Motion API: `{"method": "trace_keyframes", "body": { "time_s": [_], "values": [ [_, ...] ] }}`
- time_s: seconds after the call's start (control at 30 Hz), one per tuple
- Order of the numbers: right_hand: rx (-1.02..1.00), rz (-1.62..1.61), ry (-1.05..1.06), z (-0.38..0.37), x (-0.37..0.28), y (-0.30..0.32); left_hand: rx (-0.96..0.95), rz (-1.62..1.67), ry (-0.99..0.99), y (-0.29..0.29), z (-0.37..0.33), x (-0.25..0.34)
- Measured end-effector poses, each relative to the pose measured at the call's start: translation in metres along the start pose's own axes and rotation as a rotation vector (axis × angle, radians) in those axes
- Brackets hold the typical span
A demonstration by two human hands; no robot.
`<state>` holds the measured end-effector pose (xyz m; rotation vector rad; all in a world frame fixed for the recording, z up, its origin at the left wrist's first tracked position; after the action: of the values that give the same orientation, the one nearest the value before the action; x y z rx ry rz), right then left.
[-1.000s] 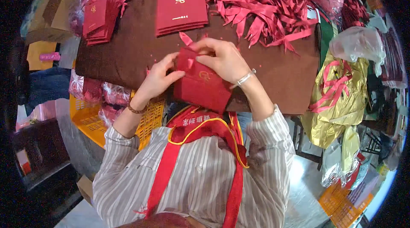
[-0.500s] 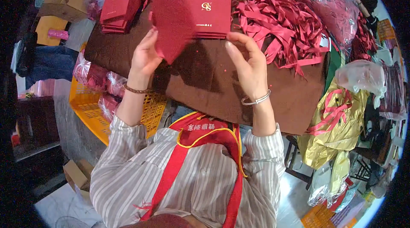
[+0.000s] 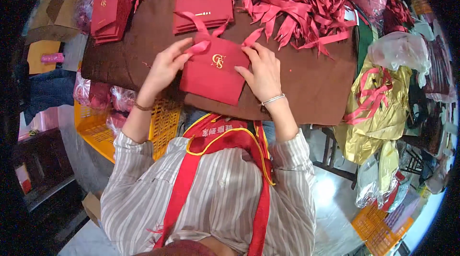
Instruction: The person assembles gift bags by hand, taking ribbon strips from the table and threading them through the openings on the bags to attach the handles.
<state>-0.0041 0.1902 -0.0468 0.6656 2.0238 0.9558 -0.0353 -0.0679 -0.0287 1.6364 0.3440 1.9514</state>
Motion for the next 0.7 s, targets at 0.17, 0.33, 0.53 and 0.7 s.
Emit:
{"method": "trace_keyframes", "body": {
  "time_s": [0.17, 0.33, 0.53, 0.7],
  "values": [
    [-0.092, 0.029, 0.011, -0.005, 0.004, 0.007, -0.391, 0.457, 0.135, 0.032, 0.019, 0.009],
    [-0.141, 0.025, 0.017, -0.008, 0.005, 0.010, -0.528, 0.693, 0.022, 0.059, 0.043, 0.014],
    [-0.214, 0.036, -0.007, -0.016, 0.003, 0.013, -0.151, 0.471, -0.007, 0.085, 0.053, 0.005],
    [-0.173, -0.047, -0.053, -0.018, -0.001, 0.014, -0.099, 0.325, 0.180, 0.108, 0.066, -0.012]
  ]
}}
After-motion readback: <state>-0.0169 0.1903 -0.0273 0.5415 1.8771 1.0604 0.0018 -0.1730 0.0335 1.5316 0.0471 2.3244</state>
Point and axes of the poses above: each hand's wrist, its own z-axis away from the middle knuckle, its own y-axis out of the back of the hand, x = y × z, the point moved 1 cm from there along -z, towards the middle knuckle, and after that the axes turned 13 degrees about y, right-handed, at the moved point
